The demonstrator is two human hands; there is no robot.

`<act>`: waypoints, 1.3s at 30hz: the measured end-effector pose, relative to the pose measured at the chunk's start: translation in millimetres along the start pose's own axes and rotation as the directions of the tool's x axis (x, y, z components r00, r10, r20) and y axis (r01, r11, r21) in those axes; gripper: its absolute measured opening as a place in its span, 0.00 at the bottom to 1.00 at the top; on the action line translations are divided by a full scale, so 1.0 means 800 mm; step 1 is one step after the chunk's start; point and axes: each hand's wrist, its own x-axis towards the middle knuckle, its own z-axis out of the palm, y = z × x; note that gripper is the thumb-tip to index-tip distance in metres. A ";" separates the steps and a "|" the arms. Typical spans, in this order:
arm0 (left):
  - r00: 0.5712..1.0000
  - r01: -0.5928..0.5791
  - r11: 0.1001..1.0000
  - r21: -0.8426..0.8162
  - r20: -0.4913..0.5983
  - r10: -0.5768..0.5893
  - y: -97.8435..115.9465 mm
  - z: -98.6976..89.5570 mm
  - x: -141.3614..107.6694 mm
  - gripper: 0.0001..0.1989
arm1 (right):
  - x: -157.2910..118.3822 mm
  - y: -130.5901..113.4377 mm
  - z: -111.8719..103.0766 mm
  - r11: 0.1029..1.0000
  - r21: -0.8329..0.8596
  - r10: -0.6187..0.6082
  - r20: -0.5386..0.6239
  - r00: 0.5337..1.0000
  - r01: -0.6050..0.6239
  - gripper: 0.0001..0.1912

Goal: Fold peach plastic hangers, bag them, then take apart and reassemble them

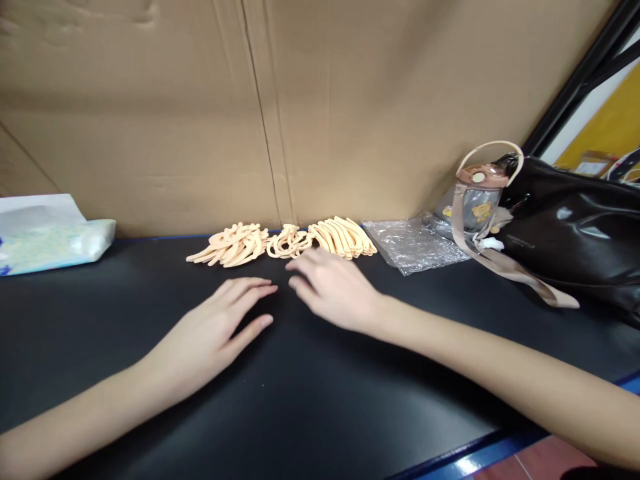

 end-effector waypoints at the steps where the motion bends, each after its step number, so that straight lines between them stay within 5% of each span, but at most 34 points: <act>1: 1.000 -0.020 1.000 0.008 0.025 0.019 0.003 0.006 -0.008 0.26 | -0.009 -0.012 0.008 0.999 0.029 -0.028 0.065 0.997 0.026 0.19; 5: 0.991 -0.012 1.000 0.005 0.132 0.012 0.001 0.014 -0.020 0.33 | -0.029 -0.023 0.032 0.995 0.056 -0.094 0.187 0.978 0.085 0.30; 11: 0.977 -0.039 0.999 0.003 0.211 0.038 -0.005 0.004 -0.015 0.33 | -0.030 -0.012 0.034 0.999 0.045 -0.036 0.241 0.970 0.026 0.35; 39: 0.978 -0.094 0.996 0.003 0.188 0.091 -0.016 -0.003 -0.016 0.31 | -0.033 -0.003 0.036 0.991 -0.026 -0.126 0.219 0.967 0.135 0.35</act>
